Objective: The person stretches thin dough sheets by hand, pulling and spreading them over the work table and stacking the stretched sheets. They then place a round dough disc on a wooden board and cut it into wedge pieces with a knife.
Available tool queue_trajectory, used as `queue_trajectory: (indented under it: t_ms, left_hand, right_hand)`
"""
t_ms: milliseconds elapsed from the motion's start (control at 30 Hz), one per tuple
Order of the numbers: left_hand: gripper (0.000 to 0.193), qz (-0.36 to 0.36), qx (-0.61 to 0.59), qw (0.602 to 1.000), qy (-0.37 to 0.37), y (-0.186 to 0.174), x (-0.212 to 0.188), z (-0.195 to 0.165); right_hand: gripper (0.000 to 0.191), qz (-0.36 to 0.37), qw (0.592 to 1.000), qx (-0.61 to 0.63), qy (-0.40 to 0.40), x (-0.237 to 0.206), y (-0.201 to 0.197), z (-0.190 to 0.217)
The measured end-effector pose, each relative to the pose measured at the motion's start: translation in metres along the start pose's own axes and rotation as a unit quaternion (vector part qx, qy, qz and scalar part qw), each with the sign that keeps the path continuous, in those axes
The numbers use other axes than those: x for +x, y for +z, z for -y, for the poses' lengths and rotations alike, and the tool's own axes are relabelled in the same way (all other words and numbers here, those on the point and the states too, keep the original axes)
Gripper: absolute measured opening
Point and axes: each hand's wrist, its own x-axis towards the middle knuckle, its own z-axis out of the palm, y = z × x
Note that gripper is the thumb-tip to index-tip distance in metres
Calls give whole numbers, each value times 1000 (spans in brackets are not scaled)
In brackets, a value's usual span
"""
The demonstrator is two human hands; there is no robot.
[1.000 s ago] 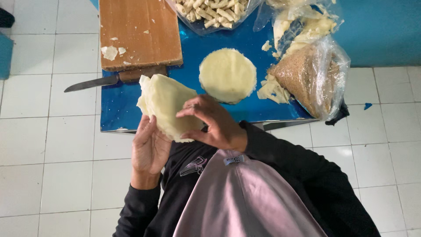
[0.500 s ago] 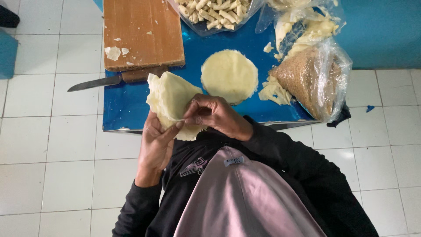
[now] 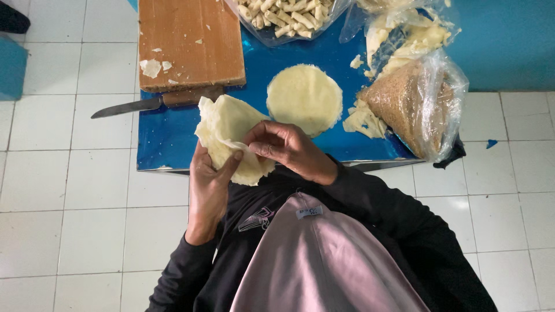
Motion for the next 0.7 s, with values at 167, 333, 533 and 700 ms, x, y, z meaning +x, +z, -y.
queue_trajectory:
  t_ms: [167, 333, 533, 700]
  left_hand:
    - [49, -5, 71, 997, -6, 3, -3, -4]
    - [51, 15, 52, 999, -8, 2, -3, -5]
    - [48, 6, 65, 998, -25, 0, -5, -2]
    - [47, 5, 61, 998, -21, 0, -4, -1]
  right_hand:
    - [18, -54, 978, -187, -70, 3, 9, 11]
    - [17, -15, 996, -88, -28, 6, 7, 7]
    - [14, -3, 1000, -3, -27, 6, 8, -8]
    - [14, -42, 996, -64, -50, 4, 6, -10]
